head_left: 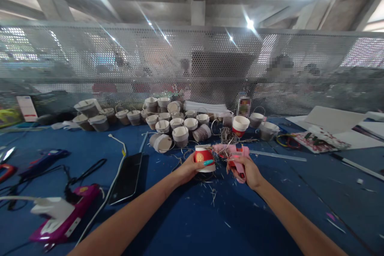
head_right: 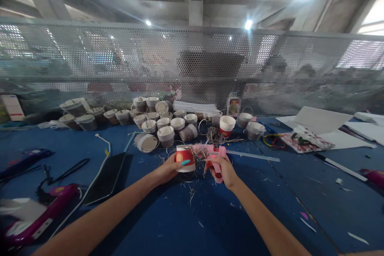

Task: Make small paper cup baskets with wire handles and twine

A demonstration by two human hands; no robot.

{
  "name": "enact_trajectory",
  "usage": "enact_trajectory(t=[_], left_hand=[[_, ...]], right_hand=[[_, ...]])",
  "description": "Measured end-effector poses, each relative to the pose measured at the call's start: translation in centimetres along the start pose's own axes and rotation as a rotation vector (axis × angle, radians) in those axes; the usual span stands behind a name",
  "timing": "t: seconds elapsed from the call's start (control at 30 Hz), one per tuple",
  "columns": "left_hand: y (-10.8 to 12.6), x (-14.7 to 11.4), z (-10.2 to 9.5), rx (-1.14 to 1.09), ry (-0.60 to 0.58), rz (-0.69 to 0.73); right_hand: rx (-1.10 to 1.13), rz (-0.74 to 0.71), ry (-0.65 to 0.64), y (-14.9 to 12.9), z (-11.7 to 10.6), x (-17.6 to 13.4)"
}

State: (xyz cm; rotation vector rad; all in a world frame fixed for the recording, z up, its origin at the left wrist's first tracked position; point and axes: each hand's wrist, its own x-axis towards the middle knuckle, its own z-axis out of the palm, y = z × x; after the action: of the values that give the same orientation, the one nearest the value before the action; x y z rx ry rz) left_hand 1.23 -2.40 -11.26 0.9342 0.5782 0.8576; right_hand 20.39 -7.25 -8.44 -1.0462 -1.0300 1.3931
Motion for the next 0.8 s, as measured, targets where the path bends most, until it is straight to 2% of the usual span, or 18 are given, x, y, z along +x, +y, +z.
enact_trajectory(t=[0.3, 0.53, 0.8], left_hand=[[0.26, -0.16, 0.28, -0.026, -0.050, 0.004], [0.30, -0.19, 0.16, -0.038, -0.009, -0.010], [0.42, -0.19, 0.06, -0.044, -0.021, -0.007]], right_hand=[[-0.054, 0.016, -0.001, -0.51, 0.16, -0.22], [-0.047, 0.020, 0.012, -0.59, 0.10, -0.32], [-0.045, 0.002, 0.016, -0.61, -0.07, -0.18]])
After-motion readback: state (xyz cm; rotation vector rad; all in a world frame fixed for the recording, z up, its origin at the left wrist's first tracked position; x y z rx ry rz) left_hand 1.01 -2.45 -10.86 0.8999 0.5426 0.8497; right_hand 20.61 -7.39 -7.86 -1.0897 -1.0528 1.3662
